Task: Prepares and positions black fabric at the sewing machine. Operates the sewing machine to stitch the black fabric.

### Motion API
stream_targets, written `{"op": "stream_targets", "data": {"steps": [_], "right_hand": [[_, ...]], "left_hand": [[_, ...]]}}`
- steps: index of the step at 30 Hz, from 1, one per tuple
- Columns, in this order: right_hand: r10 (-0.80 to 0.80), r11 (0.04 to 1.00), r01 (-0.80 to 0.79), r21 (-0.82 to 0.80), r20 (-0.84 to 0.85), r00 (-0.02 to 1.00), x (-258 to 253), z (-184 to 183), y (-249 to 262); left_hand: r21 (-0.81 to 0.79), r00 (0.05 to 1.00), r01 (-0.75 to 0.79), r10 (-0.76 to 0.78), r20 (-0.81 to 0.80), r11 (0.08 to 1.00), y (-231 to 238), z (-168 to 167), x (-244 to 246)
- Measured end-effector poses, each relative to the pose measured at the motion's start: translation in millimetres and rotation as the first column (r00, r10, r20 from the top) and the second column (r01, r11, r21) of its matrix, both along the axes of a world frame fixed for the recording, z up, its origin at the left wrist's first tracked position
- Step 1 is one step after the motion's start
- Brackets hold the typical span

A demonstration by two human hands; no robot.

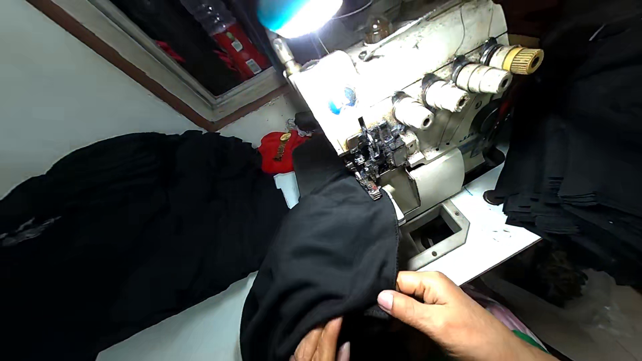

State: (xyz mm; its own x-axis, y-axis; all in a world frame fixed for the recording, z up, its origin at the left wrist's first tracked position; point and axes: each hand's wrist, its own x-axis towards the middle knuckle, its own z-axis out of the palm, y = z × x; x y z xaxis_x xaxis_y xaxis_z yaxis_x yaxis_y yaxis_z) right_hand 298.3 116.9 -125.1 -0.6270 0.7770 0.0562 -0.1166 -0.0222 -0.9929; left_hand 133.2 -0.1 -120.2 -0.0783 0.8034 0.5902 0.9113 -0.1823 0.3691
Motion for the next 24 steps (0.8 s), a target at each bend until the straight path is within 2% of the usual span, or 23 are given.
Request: {"op": "stream_targets", "data": {"steps": [6,11,14,16,20,24], "right_hand": [[-0.129,0.991,0.125,-0.043,-0.114,0.985,-14.7,13.4,10.7],[-0.105,0.935,-0.006,-0.356,-0.290,0.951,-21.5,22.3,18.6],[-0.144,0.896,-0.022,-0.443,-0.336,0.931,-25.3,21.4,20.4],[-0.166,0.904,0.008,-0.428,-0.334,0.928,-27.2,21.9,19.7],[-0.208,0.912,0.052,-0.407,-0.350,0.914,-27.1,18.6,18.4],[-0.193,0.927,0.065,-0.370,-0.318,0.928,-25.5,20.3,15.5]], "left_hand": [[0.098,0.990,-0.020,0.034,-0.140,0.995,46.9,27.3,-22.4],[0.169,0.980,0.035,-0.001,-0.198,0.985,89.6,45.7,-55.2],[0.109,0.965,-0.006,0.035,-0.262,0.994,104.2,57.3,-48.0],[0.071,0.970,-0.005,0.022,-0.242,0.997,107.2,58.8,-45.6],[0.118,0.982,0.093,-0.072,-0.174,0.989,87.2,59.2,-46.4],[0.104,0.931,0.225,-0.182,-0.317,0.969,63.4,66.2,-39.0]]}}
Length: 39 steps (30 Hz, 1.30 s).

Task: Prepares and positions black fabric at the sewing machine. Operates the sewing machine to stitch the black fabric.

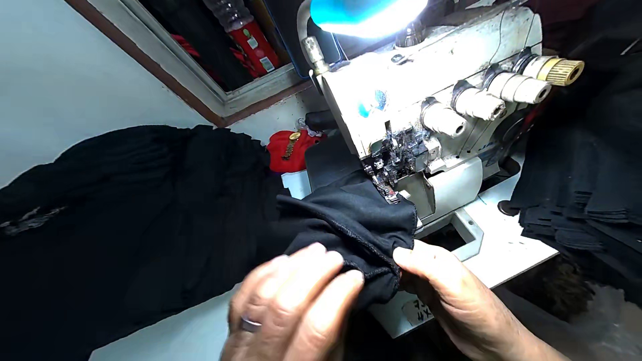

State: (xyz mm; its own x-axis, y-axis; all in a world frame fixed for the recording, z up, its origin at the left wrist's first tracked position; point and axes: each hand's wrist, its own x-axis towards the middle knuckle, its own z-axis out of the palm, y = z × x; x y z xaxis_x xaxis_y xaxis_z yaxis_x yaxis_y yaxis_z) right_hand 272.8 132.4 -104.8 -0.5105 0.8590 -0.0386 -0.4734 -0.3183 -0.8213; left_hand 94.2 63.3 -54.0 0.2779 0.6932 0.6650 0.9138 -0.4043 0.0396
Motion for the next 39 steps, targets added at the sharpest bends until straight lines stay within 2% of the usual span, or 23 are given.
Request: {"op": "stream_targets", "data": {"steps": [2,4,6,8,10,12,14,16,18,19,21,23,24,25,27,29,31,33,35,37,39], "right_hand": [[-0.002,0.998,0.000,0.058,0.022,1.000,-1.1,0.2,-1.7],[-0.002,0.994,-0.004,0.110,0.049,0.999,-2.1,-0.2,-3.8],[-0.005,0.991,-0.009,0.134,0.103,0.995,-1.2,0.5,-6.3],[0.000,0.984,-0.029,0.177,0.165,0.986,1.6,1.4,-8.6],[0.001,0.958,-0.053,0.283,0.182,0.983,6.7,1.3,-10.6],[-0.037,0.889,-0.028,0.456,0.133,0.990,12.9,-3.1,-11.0],[-0.179,0.792,0.038,0.609,0.174,0.968,11.3,-12.7,-13.3],[-0.317,0.736,0.011,0.677,0.329,0.890,-0.9,-19.6,-27.8],[-0.232,0.770,-0.114,0.628,0.442,0.866,-19.6,-10.9,-47.0],[-0.188,0.776,-0.147,0.613,0.448,0.874,-31.6,-2.8,-52.2],[-0.220,0.732,-0.115,0.671,0.393,0.893,-61.0,11.8,-52.0],[-0.147,0.706,-0.208,0.677,0.427,0.892,-82.5,31.0,-39.5],[-0.159,0.683,-0.229,0.694,0.447,0.880,-91.6,33.6,-34.2],[-0.221,0.636,-0.203,0.744,0.428,0.876,-99.8,25.2,-30.4],[-0.371,0.488,-0.137,0.862,0.347,0.861,-105.4,-13.9,-26.0],[-0.334,0.428,-0.244,0.870,0.403,0.852,-81.3,-46.6,-23.3],[-0.481,0.303,-0.156,0.940,0.292,0.827,-45.5,-65.4,-14.1],[-0.621,0.180,-0.030,0.983,0.137,0.772,-7.3,-51.5,10.0],[-0.712,0.078,0.032,0.996,0.033,0.701,16.1,-18.5,35.1],[-0.768,-0.016,-0.074,0.997,0.035,0.639,22.7,10.2,55.8],[-0.758,-0.015,-0.206,0.978,0.124,0.640,17.7,21.3,69.6]], "left_hand": [[0.025,0.996,0.009,-0.007,-0.093,1.000,-0.8,-6.2,4.3],[0.041,0.985,-0.046,0.052,-0.162,0.998,2.4,-13.6,1.2],[0.026,0.986,-0.057,0.061,-0.157,0.998,6.5,-16.3,-3.1],[-0.059,0.994,-0.008,0.002,-0.112,0.998,6.1,-11.1,-4.2],[-0.170,0.993,0.116,-0.117,0.003,0.979,-0.1,0.3,-8.4],[-0.267,0.924,0.331,-0.253,0.288,0.905,-8.5,17.5,-17.4],[-0.269,0.791,0.442,-0.230,0.567,0.856,-13.9,35.1,-23.4],[-0.244,0.672,0.449,-0.145,0.726,0.859,-11.5,47.8,-22.5],[-0.207,0.600,0.452,-0.124,0.791,0.868,-6.8,54.4,-15.2],[-0.190,0.597,0.446,-0.132,0.792,0.875,-5.2,57.5,-10.5],[-0.149,0.620,0.418,-0.161,0.768,0.896,-3.2,64.2,-1.5],[-0.109,0.655,0.376,-0.181,0.734,0.920,-0.4,69.7,0.4],[-0.104,0.684,0.356,-0.183,0.706,0.929,1.8,70.6,-2.3],[-0.106,0.713,0.331,-0.176,0.679,0.938,4.2,69.9,-6.0],[-0.100,0.744,0.263,-0.136,0.654,0.959,8.6,62.6,-14.1],[-0.068,0.725,0.209,-0.108,0.680,0.975,11.7,50.5,-21.9],[-0.037,0.705,0.210,-0.125,0.698,0.977,11.3,40.9,-26.3],[-0.015,0.689,0.229,-0.151,0.709,0.973,7.5,35.4,-24.4],[0.010,0.659,0.233,-0.165,0.734,0.972,4.5,33.3,-18.4],[0.033,0.647,0.240,-0.185,0.740,0.970,4.2,34.2,-15.0],[0.029,0.658,0.248,-0.191,0.728,0.968,4.8,35.9,-14.9]]}}
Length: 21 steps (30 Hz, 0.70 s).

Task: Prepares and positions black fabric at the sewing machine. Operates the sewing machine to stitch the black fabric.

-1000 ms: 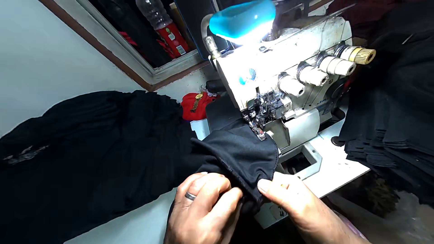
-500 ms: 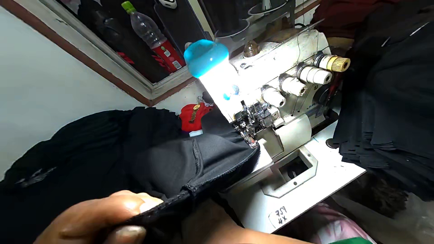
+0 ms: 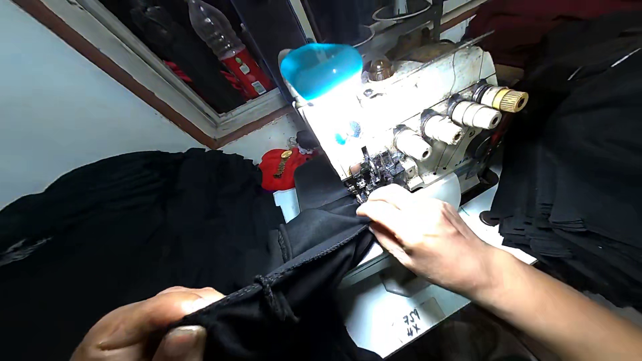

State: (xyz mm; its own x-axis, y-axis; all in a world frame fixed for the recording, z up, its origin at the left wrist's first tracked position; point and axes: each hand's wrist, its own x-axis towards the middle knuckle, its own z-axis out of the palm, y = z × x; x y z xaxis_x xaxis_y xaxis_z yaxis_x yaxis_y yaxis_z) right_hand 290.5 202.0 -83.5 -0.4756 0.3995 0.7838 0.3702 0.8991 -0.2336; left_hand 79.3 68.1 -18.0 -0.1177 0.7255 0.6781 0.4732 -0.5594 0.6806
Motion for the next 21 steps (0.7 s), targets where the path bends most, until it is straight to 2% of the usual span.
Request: {"op": "stream_targets", "data": {"steps": [5,11,16,21], "right_hand": [[0.148,0.988,-0.146,-0.053,0.040,0.988,-3.2,3.4,5.4],[0.343,0.913,-0.335,-0.234,-0.008,0.939,5.5,12.3,-2.0],[0.394,0.899,-0.397,-0.185,-0.056,0.917,11.2,14.8,-0.9],[0.378,0.910,-0.386,-0.151,-0.078,0.922,14.0,8.1,-8.3]], "left_hand": [[0.002,0.999,0.006,-0.006,-0.048,1.000,-1.1,-0.5,-3.8],[0.025,0.995,-0.006,0.009,-0.095,1.000,5.2,1.0,-4.0],[0.049,0.995,-0.003,0.007,-0.095,0.999,10.1,2.6,-0.6],[0.006,0.979,0.028,-0.026,-0.204,1.000,11.8,5.4,2.4]]}}
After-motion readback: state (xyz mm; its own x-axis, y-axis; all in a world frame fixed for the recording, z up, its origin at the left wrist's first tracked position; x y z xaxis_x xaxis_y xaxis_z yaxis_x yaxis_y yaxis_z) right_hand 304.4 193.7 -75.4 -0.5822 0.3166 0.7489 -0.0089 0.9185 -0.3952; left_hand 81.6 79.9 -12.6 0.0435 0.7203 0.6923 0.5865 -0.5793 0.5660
